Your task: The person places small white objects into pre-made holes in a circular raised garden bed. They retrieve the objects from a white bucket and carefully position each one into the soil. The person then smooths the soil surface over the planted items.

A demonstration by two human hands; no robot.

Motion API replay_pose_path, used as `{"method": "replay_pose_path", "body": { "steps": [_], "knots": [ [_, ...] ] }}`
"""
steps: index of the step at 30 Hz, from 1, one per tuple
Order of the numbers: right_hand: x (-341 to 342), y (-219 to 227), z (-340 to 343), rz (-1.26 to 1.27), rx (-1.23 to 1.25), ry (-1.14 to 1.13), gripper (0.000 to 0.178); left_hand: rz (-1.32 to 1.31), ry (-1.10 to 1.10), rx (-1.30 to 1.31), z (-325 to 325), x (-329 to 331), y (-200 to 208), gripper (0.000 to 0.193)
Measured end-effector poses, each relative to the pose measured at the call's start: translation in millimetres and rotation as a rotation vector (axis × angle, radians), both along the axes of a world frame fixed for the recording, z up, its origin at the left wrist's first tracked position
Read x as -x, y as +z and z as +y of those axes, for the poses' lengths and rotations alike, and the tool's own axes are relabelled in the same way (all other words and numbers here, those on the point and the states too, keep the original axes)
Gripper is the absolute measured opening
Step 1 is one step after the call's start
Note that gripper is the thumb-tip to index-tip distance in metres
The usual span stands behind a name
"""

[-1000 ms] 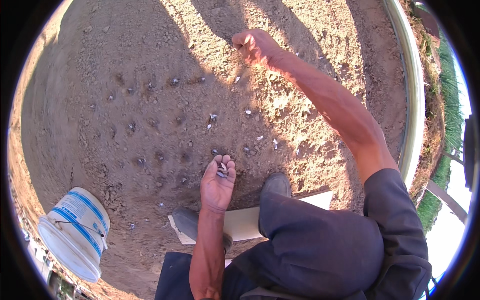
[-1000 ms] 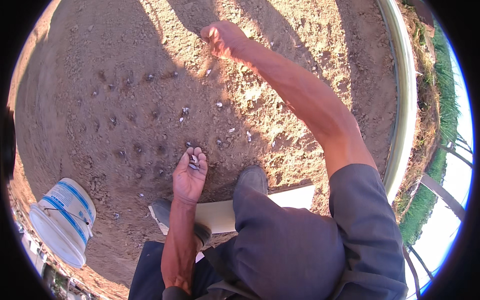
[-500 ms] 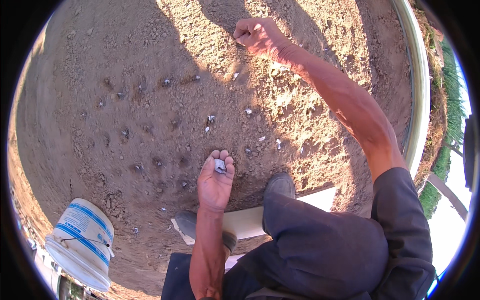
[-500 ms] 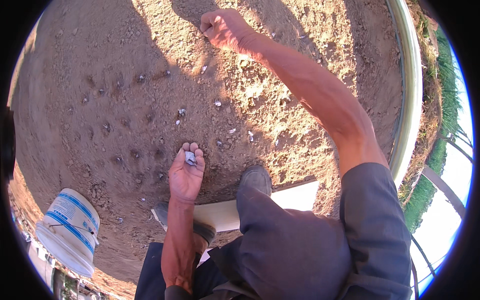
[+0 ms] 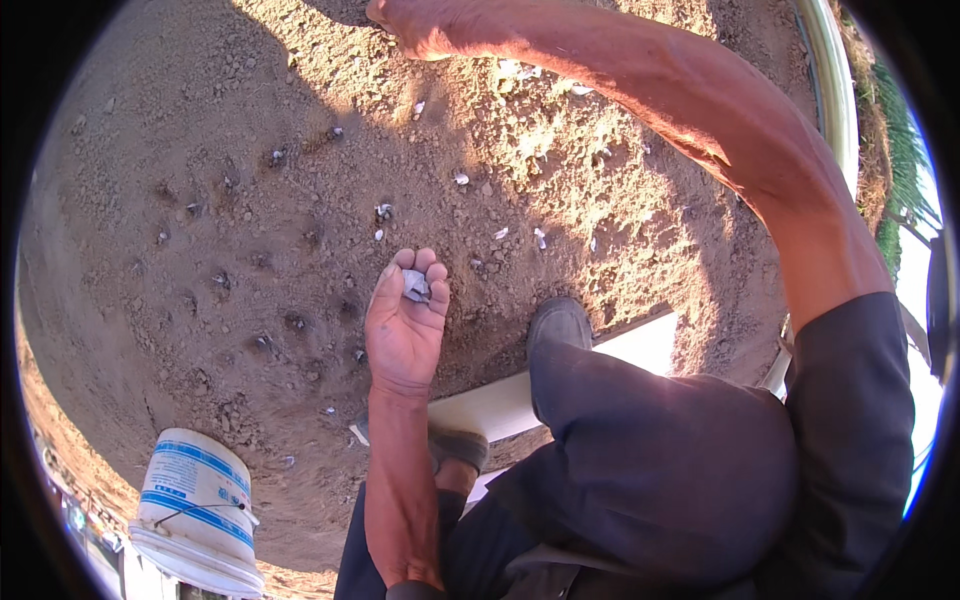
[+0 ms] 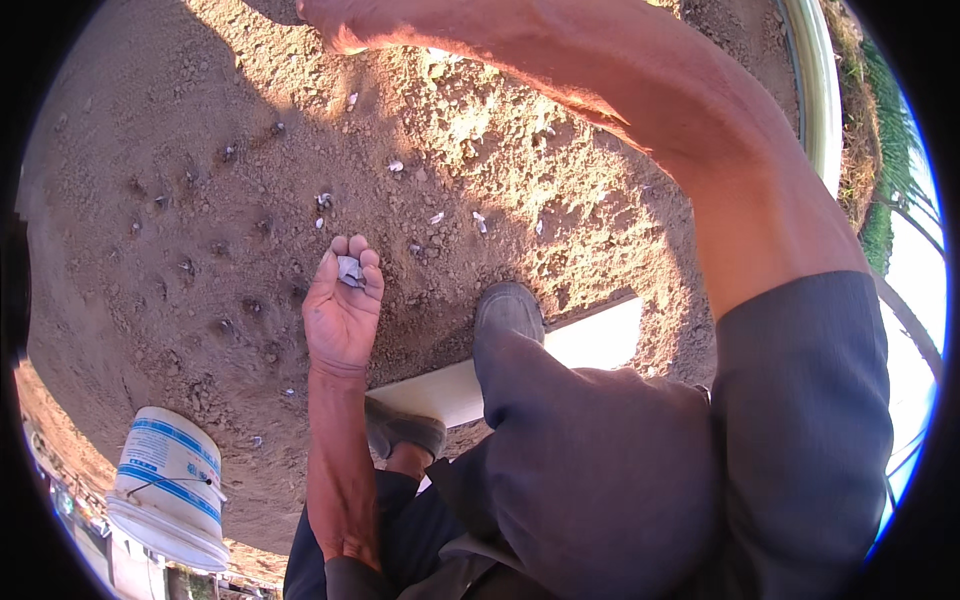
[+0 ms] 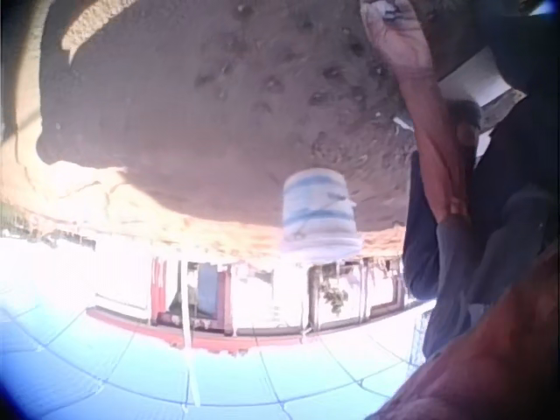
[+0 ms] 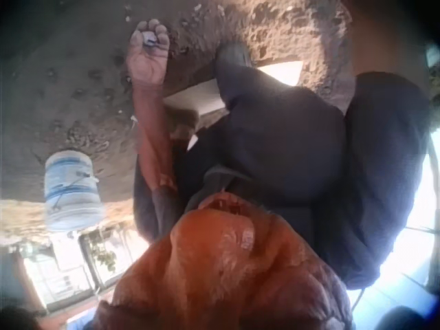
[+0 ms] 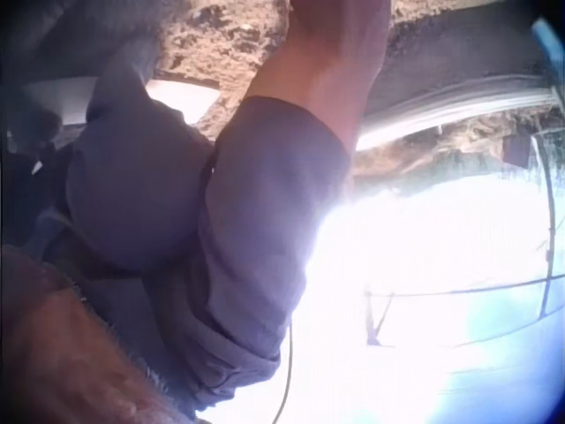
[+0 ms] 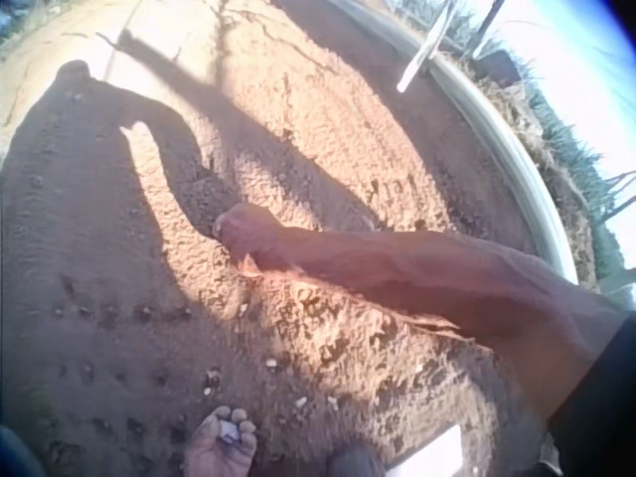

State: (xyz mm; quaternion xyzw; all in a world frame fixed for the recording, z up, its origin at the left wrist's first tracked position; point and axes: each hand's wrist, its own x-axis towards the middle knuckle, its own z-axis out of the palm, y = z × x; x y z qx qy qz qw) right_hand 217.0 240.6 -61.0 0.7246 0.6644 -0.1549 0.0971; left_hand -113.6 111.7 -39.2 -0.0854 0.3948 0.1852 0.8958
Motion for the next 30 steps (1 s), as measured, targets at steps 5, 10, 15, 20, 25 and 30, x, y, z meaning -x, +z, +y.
{"method": "replay_pose_path", "body": {
  "steps": [5, 10, 15, 20, 25, 30],
  "knots": [
    [13.3, 0.5, -22.5, 0.154, -0.167, -0.135, 0.008, 0.070, -0.185, -0.096, 23.8, -4.3, 27.5, 0.022],
    [24.8, 24.4, -39.1, 0.177, -0.255, -0.165, 0.016, 0.138, -0.287, -0.328, 52.4, 25.9, 93.6, 0.022],
    [48.2, 18.6, -112.7, 0.720, -0.309, -0.255, 0.018, 0.269, -0.333, -0.342, 69.3, 82.8, 127.1, 0.019],
    [86.9, 18.2, -162.2, 0.809, -0.137, 0.152, 0.007, 0.353, -0.494, -0.361, 86.0, 121.5, 178.4, 0.019],
    [108.9, 54.3, -172.6, 0.623, -0.026, 0.214, 0.013, 0.303, -0.597, -0.479, 93.2, 105.9, 189.9, 0.021],
    [109.4, 118.4, -168.7, 0.773, 0.053, 0.108, 0.015, 0.116, -0.447, -0.444, 72.5, 72.9, 132.3, 0.026]
  ]
}}
